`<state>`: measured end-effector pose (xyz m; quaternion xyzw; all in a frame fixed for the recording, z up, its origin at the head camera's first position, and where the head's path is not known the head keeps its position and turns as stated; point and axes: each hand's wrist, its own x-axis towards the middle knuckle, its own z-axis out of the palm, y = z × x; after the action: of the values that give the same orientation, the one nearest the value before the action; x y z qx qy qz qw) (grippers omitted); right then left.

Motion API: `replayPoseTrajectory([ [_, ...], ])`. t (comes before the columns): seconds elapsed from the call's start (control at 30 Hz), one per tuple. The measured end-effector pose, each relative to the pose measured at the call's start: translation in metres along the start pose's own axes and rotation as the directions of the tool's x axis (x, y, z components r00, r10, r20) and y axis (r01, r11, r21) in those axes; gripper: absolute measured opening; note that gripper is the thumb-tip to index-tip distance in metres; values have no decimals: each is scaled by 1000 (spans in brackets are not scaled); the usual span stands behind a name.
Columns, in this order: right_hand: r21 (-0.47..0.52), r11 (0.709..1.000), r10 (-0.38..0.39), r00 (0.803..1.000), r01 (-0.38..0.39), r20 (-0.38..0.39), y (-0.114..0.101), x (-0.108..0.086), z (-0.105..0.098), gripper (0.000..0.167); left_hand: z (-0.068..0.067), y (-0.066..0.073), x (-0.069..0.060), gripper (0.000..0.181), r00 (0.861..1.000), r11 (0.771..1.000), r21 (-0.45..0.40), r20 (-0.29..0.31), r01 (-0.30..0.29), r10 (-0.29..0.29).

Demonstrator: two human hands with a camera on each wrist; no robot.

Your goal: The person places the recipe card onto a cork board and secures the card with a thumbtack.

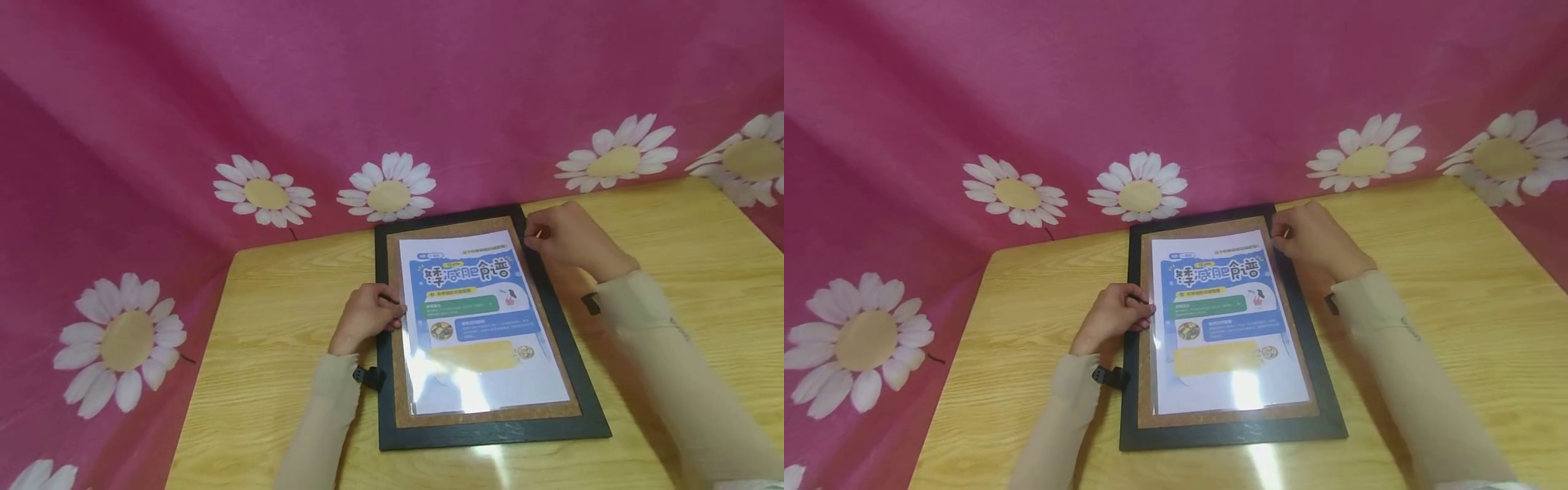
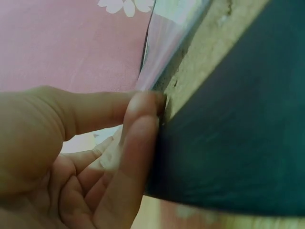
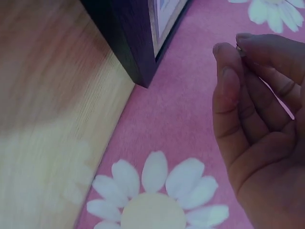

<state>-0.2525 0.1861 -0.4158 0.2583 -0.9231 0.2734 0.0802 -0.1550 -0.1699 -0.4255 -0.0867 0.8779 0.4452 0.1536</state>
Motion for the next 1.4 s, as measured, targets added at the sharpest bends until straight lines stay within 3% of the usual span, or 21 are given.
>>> replayPoseTrajectory([
  [0.1,-4,1000,-15,1000,15,-13,3,14,5,11,1,0,2,13,999,1000,-15,45,-4,4],
  [0.23,-4,1000,0,1000,0,-12,5,31,14,5,0,1,2,11,999,1000,-13,41,4,-3],
  [0.4,4,996,88,996,-88,29,8,48,25,5,-1,1,1,11,1000,1000,-13,16,-2,2],
  [0.53,0,982,188,976,-189,106,12,60,33,9,-1,0,2,11,1000,1000,-19,13,-10,10],
  [0.63,-33,978,208,967,-205,145,17,67,39,11,0,0,2,12,1000,1000,-24,13,-7,8],
  [1.4,-63,972,232,958,-225,171,23,72,53,12,-1,-5,3,11,1000,1000,-10,11,-20,20],
])
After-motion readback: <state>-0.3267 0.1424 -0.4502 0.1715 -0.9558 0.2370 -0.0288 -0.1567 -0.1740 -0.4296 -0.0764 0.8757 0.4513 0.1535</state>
